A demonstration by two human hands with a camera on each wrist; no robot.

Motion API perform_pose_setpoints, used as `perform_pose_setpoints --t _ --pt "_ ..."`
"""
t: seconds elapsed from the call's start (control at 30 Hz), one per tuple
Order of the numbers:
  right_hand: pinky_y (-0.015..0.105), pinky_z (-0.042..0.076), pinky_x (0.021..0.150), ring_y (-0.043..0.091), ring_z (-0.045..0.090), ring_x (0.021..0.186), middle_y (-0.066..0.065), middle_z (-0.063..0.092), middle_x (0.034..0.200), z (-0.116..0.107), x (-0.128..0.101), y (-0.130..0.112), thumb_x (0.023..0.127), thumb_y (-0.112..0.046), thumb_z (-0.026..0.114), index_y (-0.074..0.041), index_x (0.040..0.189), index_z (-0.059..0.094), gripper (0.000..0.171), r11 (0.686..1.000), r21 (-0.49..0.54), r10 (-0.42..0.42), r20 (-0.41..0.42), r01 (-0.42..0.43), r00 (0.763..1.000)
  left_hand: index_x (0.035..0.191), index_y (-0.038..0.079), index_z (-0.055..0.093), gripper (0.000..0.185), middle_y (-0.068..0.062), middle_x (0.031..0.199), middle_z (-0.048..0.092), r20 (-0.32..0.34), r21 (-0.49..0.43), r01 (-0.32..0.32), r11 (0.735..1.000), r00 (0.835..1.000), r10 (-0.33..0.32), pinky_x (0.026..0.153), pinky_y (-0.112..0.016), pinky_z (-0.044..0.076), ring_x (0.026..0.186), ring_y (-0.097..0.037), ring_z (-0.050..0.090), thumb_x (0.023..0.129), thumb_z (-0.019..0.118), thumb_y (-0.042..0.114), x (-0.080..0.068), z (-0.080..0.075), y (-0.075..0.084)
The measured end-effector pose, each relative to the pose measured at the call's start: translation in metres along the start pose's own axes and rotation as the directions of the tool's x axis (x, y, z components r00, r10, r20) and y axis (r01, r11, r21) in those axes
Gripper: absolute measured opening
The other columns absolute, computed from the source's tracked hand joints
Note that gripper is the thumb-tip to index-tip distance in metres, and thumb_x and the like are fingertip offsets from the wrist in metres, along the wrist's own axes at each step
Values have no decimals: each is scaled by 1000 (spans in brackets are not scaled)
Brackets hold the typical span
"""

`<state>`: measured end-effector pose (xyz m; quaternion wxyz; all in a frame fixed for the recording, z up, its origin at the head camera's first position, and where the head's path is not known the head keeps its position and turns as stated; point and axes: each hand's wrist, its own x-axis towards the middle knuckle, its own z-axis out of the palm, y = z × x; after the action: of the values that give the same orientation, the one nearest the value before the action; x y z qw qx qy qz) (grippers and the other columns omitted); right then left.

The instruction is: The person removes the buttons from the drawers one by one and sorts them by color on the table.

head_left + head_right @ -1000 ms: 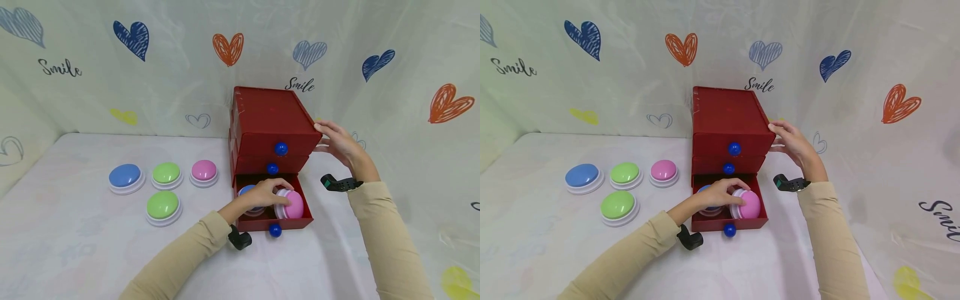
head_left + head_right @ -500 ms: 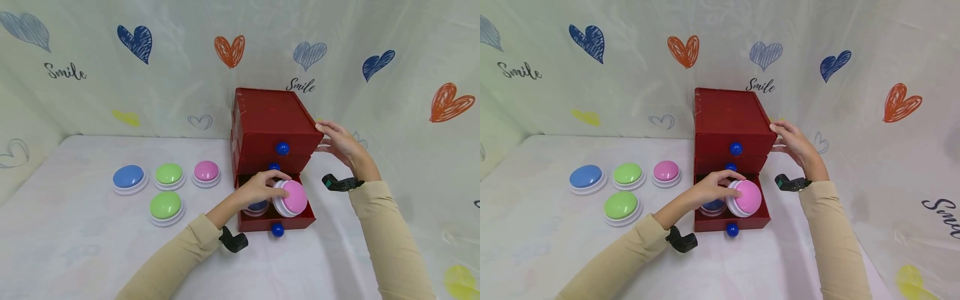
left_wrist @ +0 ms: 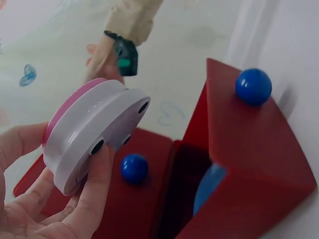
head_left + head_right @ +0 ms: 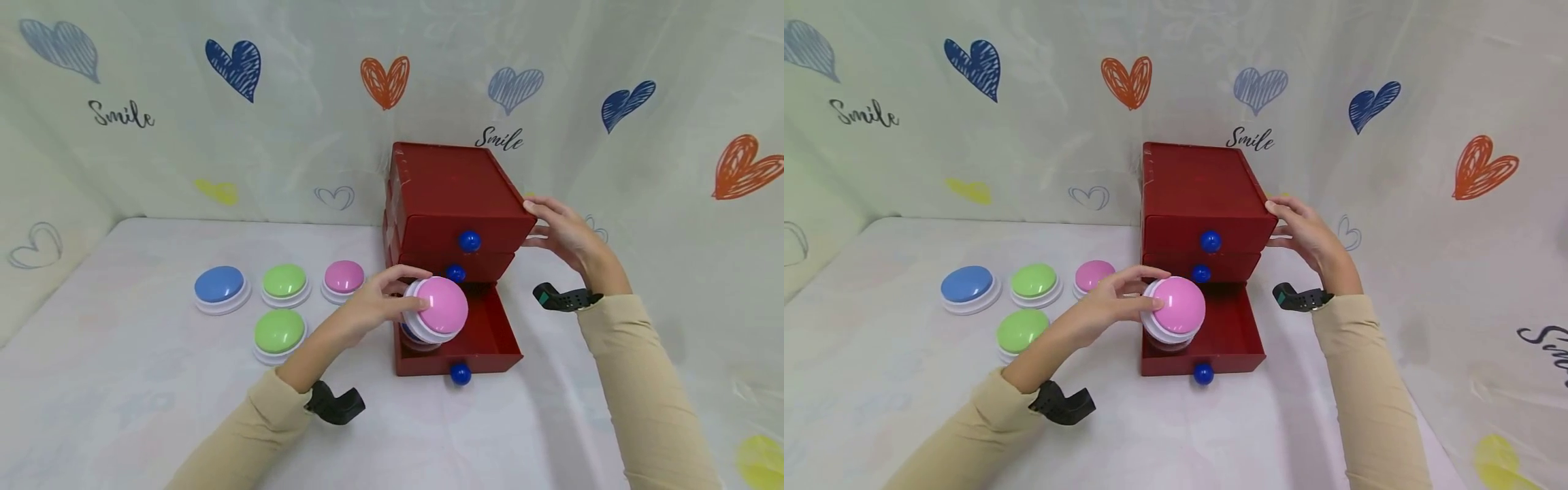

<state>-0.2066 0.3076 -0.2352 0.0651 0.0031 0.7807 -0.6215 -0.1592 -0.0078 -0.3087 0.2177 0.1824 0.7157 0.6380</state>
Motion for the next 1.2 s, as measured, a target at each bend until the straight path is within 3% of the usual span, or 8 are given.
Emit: perform_pose_setpoints --t 0.23,0.4,0.57,0.8,1.2 --pt "23 54 73 9 62 87 -9 54 108 -2 -1 1 93 -37 53 -18 126 42 39 1000 -2 4 5 -4 1000 128 22 52 45 -9 127 51 -137 -32 -4 999 991 0 84 -37 53 115 -28 50 85 66 20 -26 -34 -7" --pt "23 54 73 8 62 86 -9 55 107 -4 -1 1 93 -37 53 -19 124 43 37 1000 1 5 -4 -5 1000 134 14 45 48 -15 129 51 -201 -85 -23 996 980 5 84 -33 53 112 -25 53 88 60 12 -38 -48 -21" --pt "22 54 73 8 62 86 -10 54 108 -4 -1 2 93 -37 53 -20 124 43 37 1000 4 7 -8 -6 1000 136 7 40 48 -21 127 51 -219 -75 14 997 975 -30 82 -29 53 101 -17 56 90 56 7 -46 -49 -38" --pt "22 54 73 9 62 87 -10 54 109 -2 0 3 92 -37 53 -20 124 44 38 1000 11 -2 -3 2 1000 135 8 39 46 -21 112 56 -236 -56 92 994 966 -103 78 -25 49 87 -13 56 91 54 9 -51 -42 -57" --pt "22 54 73 9 62 86 -10 54 108 1 0 1 92 -38 54 -20 123 44 37 1000 14 -3 -9 3 1000 135 6 37 46 -21 110 54 -250 -7 116 993 961 -114 75 -23 48 85 -14 54 91 53 8 -52 -43 -69"
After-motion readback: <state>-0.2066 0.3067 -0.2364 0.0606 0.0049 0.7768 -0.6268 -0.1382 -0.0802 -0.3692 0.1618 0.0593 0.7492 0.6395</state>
